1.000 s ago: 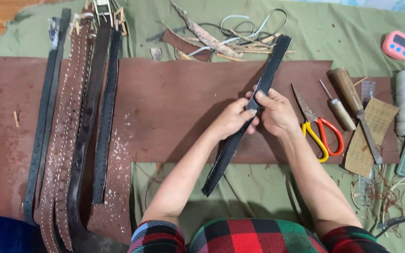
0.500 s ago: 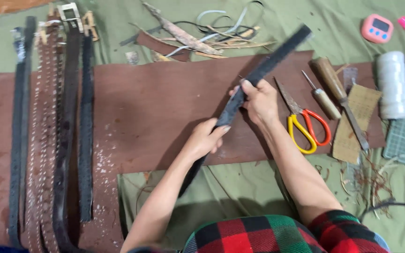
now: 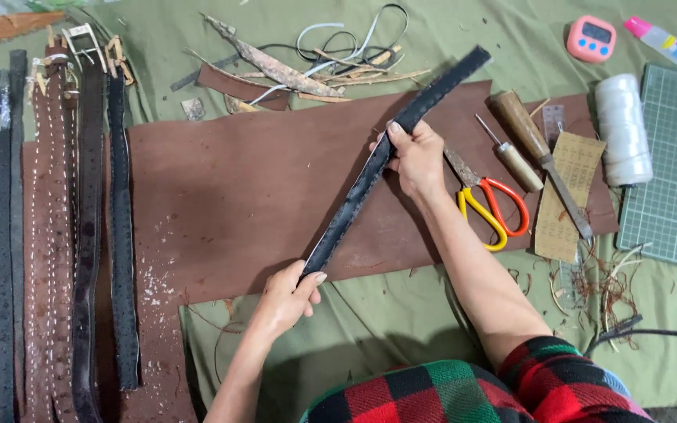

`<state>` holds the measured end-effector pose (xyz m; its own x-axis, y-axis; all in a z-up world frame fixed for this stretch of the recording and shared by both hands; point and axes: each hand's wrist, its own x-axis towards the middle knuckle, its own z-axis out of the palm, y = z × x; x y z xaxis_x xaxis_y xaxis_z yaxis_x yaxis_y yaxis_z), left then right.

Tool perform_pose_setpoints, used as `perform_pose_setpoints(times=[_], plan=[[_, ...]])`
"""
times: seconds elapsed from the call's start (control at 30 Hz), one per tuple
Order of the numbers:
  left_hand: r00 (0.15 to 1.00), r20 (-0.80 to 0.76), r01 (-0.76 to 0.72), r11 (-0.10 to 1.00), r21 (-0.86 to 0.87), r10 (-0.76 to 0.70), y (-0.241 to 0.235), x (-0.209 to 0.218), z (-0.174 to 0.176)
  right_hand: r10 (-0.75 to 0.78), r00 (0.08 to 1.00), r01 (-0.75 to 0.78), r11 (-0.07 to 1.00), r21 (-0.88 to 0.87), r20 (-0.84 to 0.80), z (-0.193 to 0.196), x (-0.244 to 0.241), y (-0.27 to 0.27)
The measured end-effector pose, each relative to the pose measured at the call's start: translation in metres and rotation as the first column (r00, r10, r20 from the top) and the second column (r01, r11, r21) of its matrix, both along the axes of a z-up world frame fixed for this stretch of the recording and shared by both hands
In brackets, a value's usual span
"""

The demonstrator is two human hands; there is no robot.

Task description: Measuring or checking a leather strap with a ruler and then trimming its edges with scissors to achieve a clean finish.

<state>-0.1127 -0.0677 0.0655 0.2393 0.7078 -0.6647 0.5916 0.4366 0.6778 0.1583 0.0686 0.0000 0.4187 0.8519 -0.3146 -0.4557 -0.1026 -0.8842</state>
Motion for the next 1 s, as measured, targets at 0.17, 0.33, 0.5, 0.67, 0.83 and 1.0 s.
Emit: perform_pose_setpoints(times=[0.17,0.33,0.5,0.67,0.83,1.0], plan=[[1.000,0.013,-0.029,0.999,0.015,0.029,-0.007,0.014,0.009,0.048,0.996,-0.044,0.997,0.060,-0.076,-0.027,0.015,0.001],[0.996,0.050,-0.081,0.995,0.057,0.079,-0.014,0.011,-0.002,0.105,0.987,-0.097,0.992,0.076,-0.120,-0.033,0.018,-0.003],[0.976,0.155,-0.168,0.983,0.079,0.154,-0.014,0.010,-0.004,0.143,0.987,-0.133,0.984,0.116,-0.078,-0.044,0.024,0.006],[0.975,0.159,-0.167,0.985,0.047,0.158,-0.011,0.013,0.005,0.159,0.984,-0.146,0.979,0.144,-0.084,-0.045,0.026,0.005],[0.969,0.158,-0.197,0.980,0.032,0.189,-0.009,0.010,0.002,0.294,0.956,-0.282,0.931,0.229,-0.016,-0.020,0.017,-0.003],[0.978,0.138,-0.167,0.982,0.085,0.155,-0.024,-0.003,-0.032,0.123,0.986,-0.134,0.987,0.092,0.111,-0.043,0.016,0.007]])
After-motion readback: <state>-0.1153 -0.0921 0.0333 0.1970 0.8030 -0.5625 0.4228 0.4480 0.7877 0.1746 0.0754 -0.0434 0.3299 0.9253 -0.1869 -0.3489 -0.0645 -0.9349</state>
